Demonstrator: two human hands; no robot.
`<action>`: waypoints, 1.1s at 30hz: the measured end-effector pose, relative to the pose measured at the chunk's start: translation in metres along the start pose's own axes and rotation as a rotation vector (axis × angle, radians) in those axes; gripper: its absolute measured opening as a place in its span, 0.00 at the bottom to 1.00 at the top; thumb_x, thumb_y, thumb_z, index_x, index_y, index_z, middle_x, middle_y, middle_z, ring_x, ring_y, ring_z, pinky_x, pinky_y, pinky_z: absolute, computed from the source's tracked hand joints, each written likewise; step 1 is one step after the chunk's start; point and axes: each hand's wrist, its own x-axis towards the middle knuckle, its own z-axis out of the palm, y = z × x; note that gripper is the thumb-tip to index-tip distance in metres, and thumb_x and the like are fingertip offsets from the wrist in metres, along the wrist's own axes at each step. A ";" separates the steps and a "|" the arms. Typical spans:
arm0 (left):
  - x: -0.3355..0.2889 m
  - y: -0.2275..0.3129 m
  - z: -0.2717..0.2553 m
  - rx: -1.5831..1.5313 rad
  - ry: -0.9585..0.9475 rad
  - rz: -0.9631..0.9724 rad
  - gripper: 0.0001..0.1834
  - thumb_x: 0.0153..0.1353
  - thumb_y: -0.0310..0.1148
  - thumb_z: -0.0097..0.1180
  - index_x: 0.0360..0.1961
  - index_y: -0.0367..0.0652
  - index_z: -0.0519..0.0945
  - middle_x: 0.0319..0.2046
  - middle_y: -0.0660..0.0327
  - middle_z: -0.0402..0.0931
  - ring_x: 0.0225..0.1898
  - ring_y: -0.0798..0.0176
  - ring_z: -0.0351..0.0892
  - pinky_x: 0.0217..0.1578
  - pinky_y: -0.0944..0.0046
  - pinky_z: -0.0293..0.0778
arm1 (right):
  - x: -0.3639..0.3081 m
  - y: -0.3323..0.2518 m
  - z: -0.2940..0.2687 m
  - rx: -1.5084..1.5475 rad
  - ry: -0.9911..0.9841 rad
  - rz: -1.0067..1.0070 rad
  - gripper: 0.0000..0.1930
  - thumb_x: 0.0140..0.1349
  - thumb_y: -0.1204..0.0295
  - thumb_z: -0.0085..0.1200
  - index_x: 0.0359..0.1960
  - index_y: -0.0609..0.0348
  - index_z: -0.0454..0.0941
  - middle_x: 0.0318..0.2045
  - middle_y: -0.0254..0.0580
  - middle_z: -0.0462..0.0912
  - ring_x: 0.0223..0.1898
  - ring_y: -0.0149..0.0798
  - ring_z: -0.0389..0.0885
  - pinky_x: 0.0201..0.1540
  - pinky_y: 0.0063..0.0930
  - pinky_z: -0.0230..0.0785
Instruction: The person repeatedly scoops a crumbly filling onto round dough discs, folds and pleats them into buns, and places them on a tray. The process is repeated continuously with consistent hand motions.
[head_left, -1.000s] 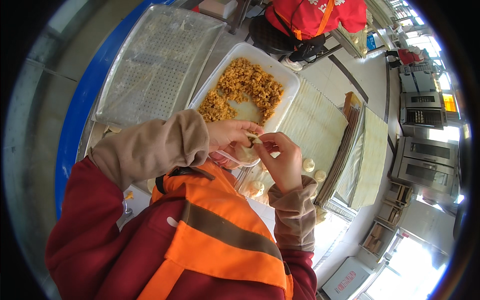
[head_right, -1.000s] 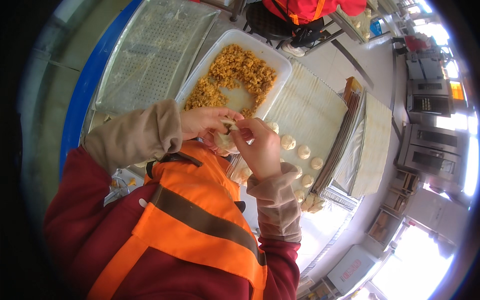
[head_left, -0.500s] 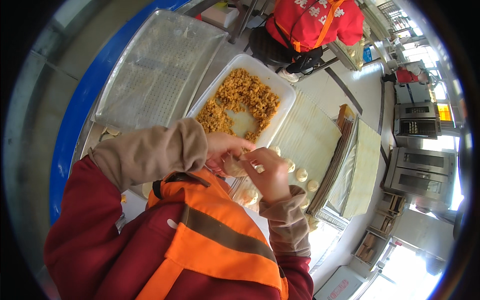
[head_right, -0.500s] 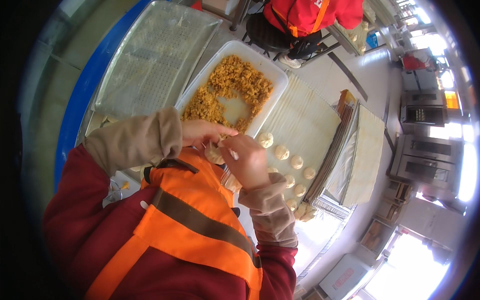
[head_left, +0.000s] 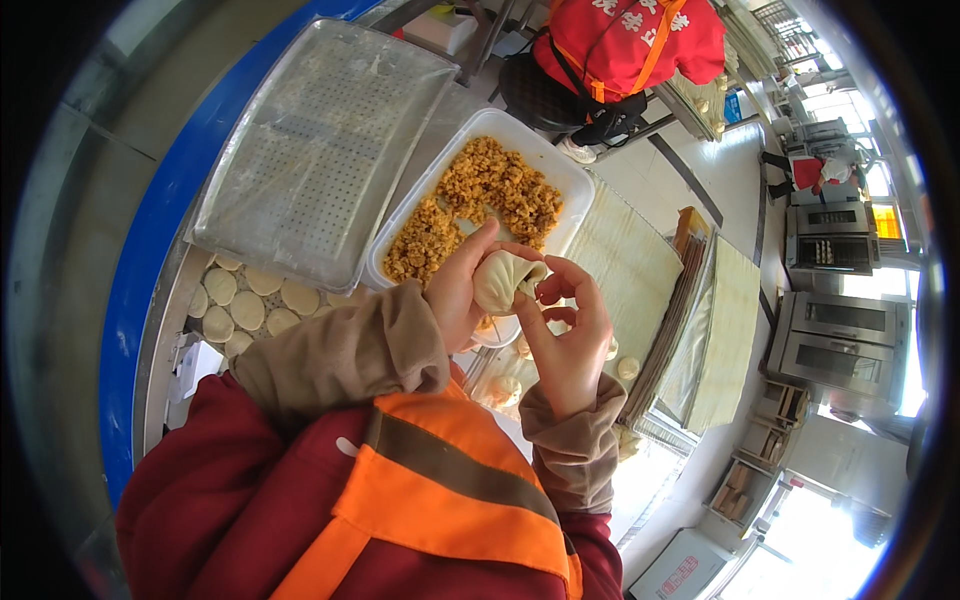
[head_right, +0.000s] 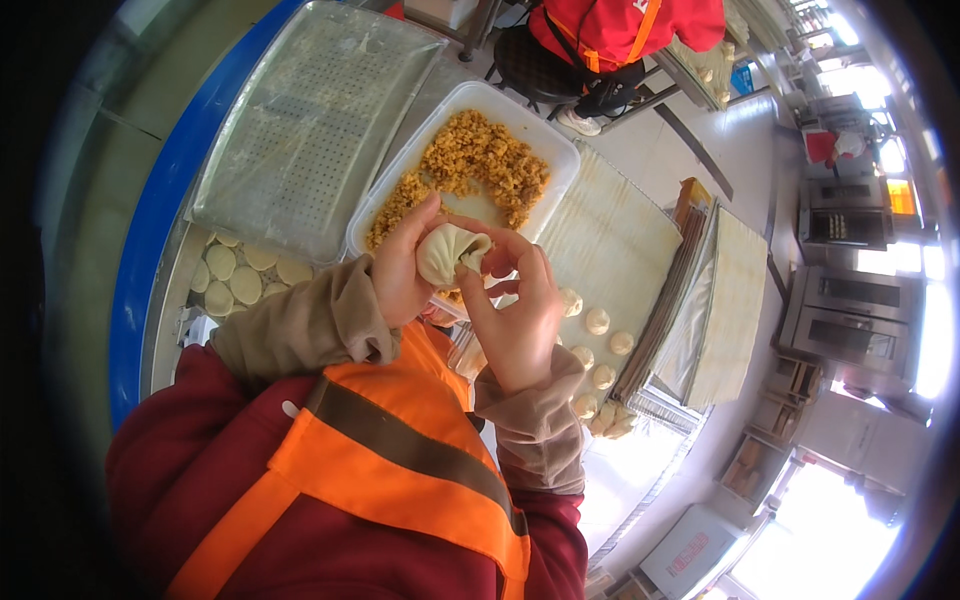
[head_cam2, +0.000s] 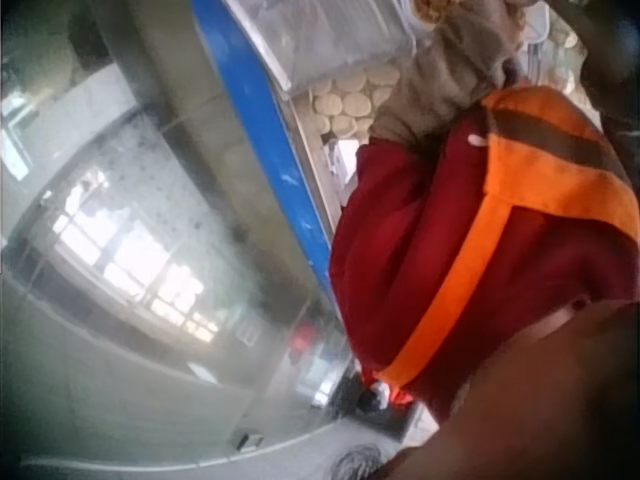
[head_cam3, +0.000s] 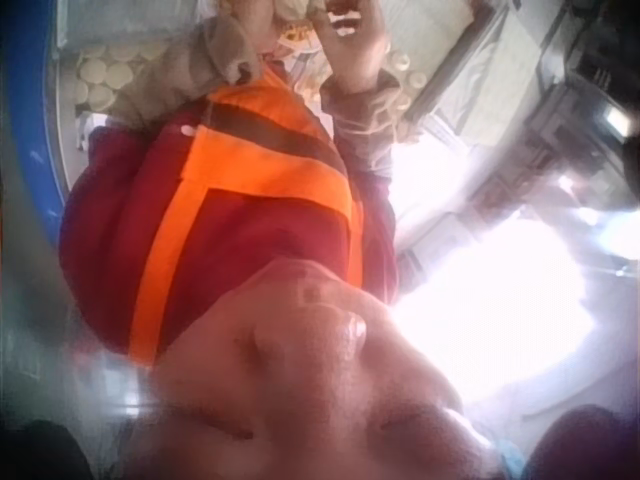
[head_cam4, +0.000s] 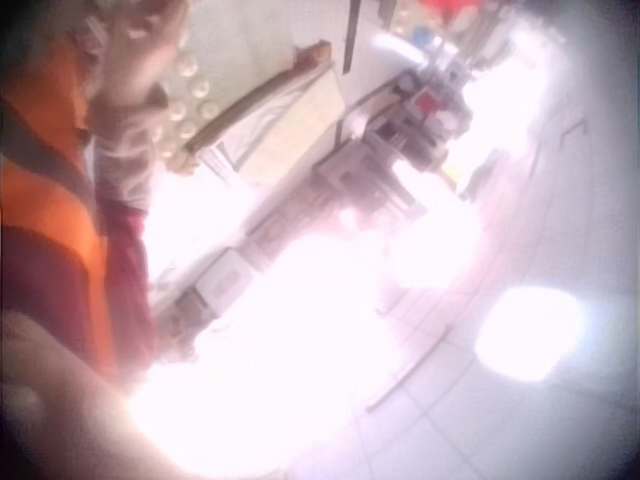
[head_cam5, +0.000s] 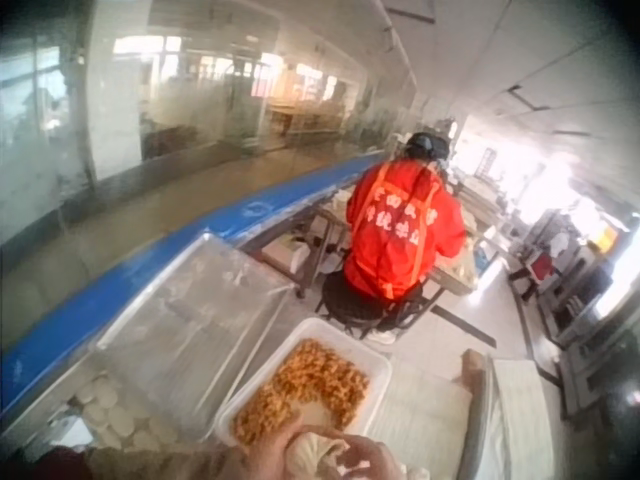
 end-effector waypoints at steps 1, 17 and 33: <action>0.001 -0.001 0.001 0.017 0.061 -0.018 0.30 0.69 0.54 0.33 0.37 0.38 0.79 0.33 0.59 0.79 0.37 0.65 0.77 0.43 0.64 0.72 | 0.000 0.002 0.001 0.016 -0.005 0.024 0.11 0.49 0.80 0.63 0.35 0.63 0.78 0.29 0.39 0.79 0.28 0.32 0.79 0.30 0.23 0.72; -0.003 -0.007 -0.008 -0.028 0.152 -0.310 0.34 0.61 0.63 0.41 0.24 0.41 0.78 0.23 0.59 0.77 0.24 0.64 0.76 0.25 0.64 0.70 | -0.003 0.005 -0.004 -0.113 -0.213 -0.176 0.10 0.45 0.81 0.60 0.32 0.60 0.78 0.27 0.39 0.78 0.28 0.35 0.78 0.26 0.24 0.72; -0.008 0.008 -0.016 0.058 -0.084 -0.439 0.35 0.65 0.65 0.27 0.44 0.45 0.75 0.33 0.60 0.76 0.29 0.64 0.77 0.24 0.64 0.76 | 0.012 0.014 -0.020 -0.131 -0.333 -0.201 0.08 0.46 0.81 0.64 0.30 0.65 0.80 0.25 0.40 0.80 0.26 0.35 0.80 0.29 0.24 0.73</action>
